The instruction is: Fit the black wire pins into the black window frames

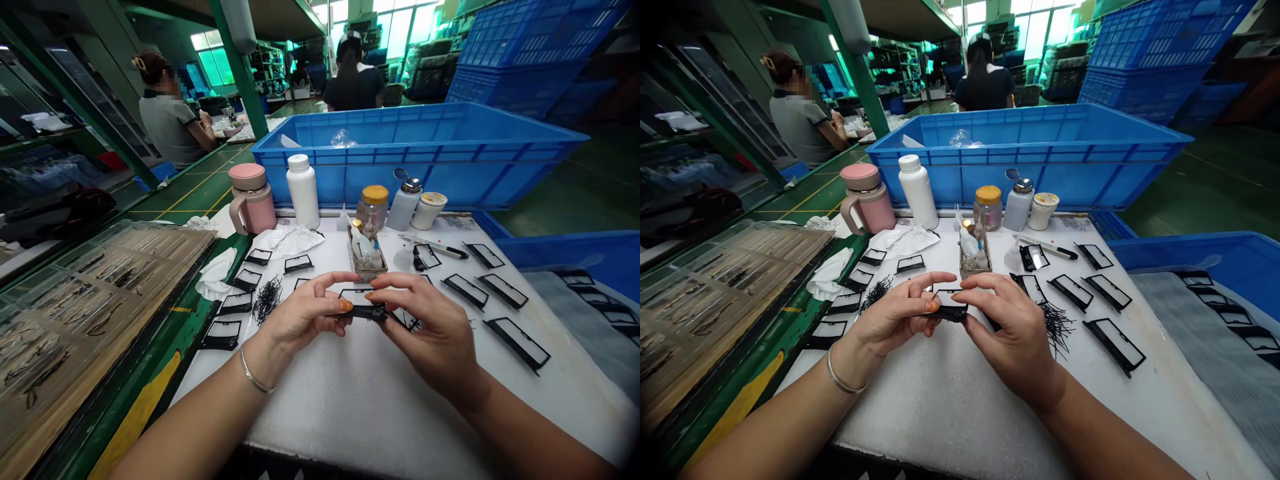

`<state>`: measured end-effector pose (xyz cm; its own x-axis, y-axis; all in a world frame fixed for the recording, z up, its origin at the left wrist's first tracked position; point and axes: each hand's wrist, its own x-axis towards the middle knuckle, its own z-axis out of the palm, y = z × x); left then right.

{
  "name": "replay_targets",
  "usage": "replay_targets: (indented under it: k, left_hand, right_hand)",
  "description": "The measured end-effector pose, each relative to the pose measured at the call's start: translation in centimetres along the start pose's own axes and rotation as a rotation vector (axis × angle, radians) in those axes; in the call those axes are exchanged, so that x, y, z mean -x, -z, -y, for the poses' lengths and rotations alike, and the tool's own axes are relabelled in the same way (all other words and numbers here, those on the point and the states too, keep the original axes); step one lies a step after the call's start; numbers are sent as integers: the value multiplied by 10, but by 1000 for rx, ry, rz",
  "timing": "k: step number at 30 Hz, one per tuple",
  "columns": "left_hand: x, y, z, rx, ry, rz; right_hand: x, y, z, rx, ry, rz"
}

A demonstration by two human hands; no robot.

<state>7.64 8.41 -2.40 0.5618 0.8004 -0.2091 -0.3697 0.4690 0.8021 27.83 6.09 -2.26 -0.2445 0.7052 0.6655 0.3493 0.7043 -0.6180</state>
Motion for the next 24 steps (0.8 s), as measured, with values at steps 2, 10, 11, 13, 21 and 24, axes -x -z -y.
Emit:
replay_targets:
  k: [2, 10, 11, 13, 21, 24]
  left_hand:
    - [0, -1, 1, 2, -5, -3]
    - [2, -2, 4, -279, -238, -133]
    - [3, -4, 4, -339, -281, -153]
    - [4, -7, 3, -471, -338, -183]
    - [3, -10, 4, -553, -338, -177]
    - [1, -8, 8, -492, -320, -162]
  right_hand:
    - [-1, 1, -1, -21, 10, 6]
    - [1, 4, -1, -207, -460, -67]
    - [0, 4, -1, -258, -513, -61]
    - [-1, 3, -2, -353, -576, -34]
    - [1, -1, -4, -598, -673, 90]
    - [3, -2, -6, -637, -697, 110]
